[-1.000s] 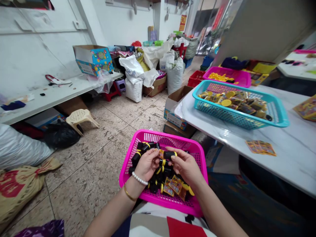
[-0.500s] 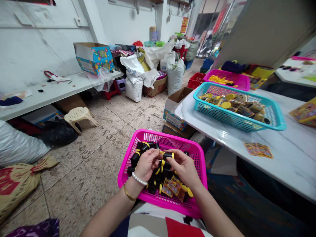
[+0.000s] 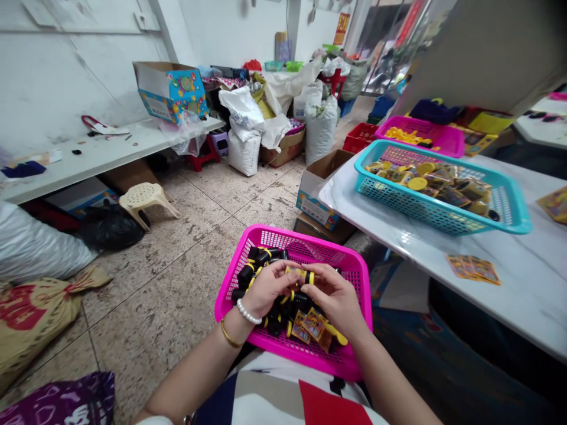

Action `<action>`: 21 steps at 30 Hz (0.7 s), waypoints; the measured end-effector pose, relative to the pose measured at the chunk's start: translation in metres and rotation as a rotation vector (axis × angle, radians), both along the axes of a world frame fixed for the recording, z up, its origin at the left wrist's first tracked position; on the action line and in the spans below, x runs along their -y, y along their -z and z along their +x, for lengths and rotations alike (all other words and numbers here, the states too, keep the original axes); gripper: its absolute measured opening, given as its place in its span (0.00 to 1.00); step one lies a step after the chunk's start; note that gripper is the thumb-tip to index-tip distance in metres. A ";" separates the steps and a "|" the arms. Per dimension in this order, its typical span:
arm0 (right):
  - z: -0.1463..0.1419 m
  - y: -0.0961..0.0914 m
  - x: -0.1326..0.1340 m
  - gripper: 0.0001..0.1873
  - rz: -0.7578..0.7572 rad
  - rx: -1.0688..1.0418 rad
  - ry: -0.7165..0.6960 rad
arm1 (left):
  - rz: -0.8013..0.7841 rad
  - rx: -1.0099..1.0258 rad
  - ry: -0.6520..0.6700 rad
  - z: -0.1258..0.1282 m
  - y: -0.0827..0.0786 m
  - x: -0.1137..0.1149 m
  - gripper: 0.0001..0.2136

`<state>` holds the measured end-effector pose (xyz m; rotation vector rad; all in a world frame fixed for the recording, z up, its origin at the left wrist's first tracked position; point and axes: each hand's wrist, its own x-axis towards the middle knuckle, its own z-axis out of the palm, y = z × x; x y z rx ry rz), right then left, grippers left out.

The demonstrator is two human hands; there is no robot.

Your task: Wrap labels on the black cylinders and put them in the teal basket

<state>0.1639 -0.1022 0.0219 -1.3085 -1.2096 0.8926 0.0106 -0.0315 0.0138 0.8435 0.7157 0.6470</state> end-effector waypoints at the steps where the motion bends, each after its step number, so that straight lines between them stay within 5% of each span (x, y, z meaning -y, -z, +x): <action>1: 0.000 -0.001 0.000 0.17 0.009 0.045 -0.033 | 0.001 0.008 0.029 -0.001 0.000 0.000 0.18; 8: 0.000 0.001 0.006 0.29 -0.016 0.084 0.016 | 0.074 0.013 -0.004 0.000 0.004 -0.001 0.17; 12: -0.004 0.007 0.006 0.15 0.073 0.246 0.073 | 0.098 0.004 0.006 0.000 0.005 -0.002 0.14; 17: -0.011 0.015 0.001 0.11 -0.036 -0.108 0.129 | 0.385 -0.097 -0.034 -0.002 -0.002 -0.001 0.11; 21: -0.009 0.015 0.001 0.11 0.029 -0.103 0.156 | 0.373 -0.139 -0.033 -0.005 -0.007 -0.003 0.15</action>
